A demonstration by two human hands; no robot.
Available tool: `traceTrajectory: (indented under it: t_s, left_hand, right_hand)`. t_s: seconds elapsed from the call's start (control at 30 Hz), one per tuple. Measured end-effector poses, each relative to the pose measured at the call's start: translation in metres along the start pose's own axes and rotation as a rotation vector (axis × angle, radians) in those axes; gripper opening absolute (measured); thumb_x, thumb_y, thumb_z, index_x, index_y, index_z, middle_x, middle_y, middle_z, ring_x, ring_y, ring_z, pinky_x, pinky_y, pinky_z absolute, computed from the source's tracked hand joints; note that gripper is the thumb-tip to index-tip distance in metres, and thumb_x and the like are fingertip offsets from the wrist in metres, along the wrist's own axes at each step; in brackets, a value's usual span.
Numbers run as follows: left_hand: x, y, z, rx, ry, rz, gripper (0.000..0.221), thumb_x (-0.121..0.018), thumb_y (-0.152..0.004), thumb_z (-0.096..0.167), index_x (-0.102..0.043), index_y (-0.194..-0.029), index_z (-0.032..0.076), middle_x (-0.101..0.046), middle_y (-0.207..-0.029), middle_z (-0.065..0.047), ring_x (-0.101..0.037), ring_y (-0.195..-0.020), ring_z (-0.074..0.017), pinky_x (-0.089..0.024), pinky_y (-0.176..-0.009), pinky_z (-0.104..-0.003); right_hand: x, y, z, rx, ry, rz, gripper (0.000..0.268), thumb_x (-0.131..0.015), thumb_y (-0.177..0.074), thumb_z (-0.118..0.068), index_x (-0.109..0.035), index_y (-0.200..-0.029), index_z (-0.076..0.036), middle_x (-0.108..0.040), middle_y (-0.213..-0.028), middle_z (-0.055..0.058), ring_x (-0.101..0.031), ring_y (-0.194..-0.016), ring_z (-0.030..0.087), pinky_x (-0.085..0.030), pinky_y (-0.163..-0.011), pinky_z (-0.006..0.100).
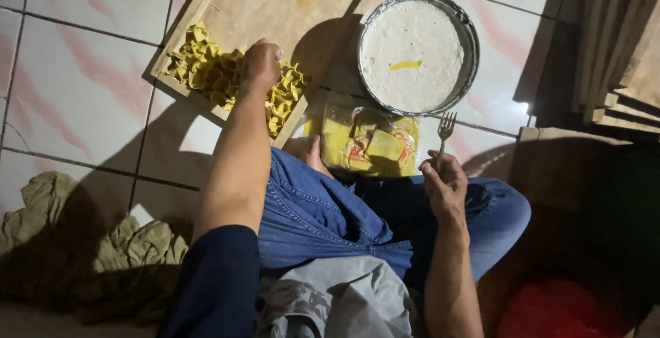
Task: A person sits on the floor and manually assembles wontons by placing filling on wrappers and folding them.
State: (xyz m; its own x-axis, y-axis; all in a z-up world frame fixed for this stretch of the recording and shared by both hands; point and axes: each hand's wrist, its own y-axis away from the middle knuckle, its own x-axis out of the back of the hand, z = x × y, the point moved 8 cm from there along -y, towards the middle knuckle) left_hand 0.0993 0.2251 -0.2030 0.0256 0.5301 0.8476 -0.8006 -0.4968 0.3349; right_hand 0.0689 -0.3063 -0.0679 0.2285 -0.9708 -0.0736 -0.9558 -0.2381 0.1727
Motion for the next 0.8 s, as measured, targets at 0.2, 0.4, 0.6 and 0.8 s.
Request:
traceTrajectory:
  t_s: [0.2, 0.4, 0.6, 0.8]
  left_hand:
    - [-0.008, 0.003, -0.004, -0.041, -0.134, -0.054, 0.017, -0.062, -0.093, 0.01, -0.075, -0.103, 0.014, -0.064, -0.113, -0.012, -0.068, -0.11, -0.037, -0.059, -0.092, -0.051]
    - [-0.023, 0.002, -0.009, -0.018, -0.128, -0.1, 0.022, -0.058, -0.094, 0.01, -0.075, -0.109, 0.014, -0.069, -0.116, -0.012, -0.065, -0.116, -0.0361, -0.059, -0.093, -0.049]
    - [-0.039, -0.014, -0.028, 0.049, -0.127, -0.061, 0.023, -0.061, -0.091, 0.023, -0.075, -0.108, 0.028, -0.071, -0.117, -0.002, -0.068, -0.112, -0.0305, -0.06, -0.089, -0.048]
    - [0.059, 0.08, 0.105, -0.559, -0.047, 0.432, 0.007, -0.064, -0.089, 0.005, -0.065, -0.094, 0.009, -0.059, -0.093, -0.012, -0.067, -0.092, -0.0338, -0.057, -0.079, -0.044]
  right_hand:
    - [-0.007, 0.0, -0.006, -0.015, -0.009, -0.018, 0.033, -0.073, -0.092, 0.001, -0.064, -0.124, 0.002, -0.066, -0.082, 0.017, -0.047, -0.046, 0.01, -0.037, -0.038, 0.021]
    - [-0.006, -0.001, 0.001, -0.023, -0.026, -0.019, 0.032, -0.071, -0.093, 0.002, -0.064, -0.124, 0.002, -0.066, -0.082, 0.015, -0.046, -0.043, 0.009, -0.037, -0.037, 0.021]
    - [-0.002, -0.002, 0.005, -0.021, -0.064, -0.014, 0.031, -0.072, -0.092, 0.0, -0.064, -0.123, 0.002, -0.065, -0.082, 0.014, -0.045, -0.044, 0.008, -0.037, -0.038, 0.021]
    - [0.0, -0.005, 0.004, 0.072, -0.119, 0.015, 0.03, -0.071, -0.094, 0.001, -0.062, -0.121, 0.008, -0.063, -0.077, 0.016, -0.045, -0.04, 0.007, -0.034, -0.034, 0.021]
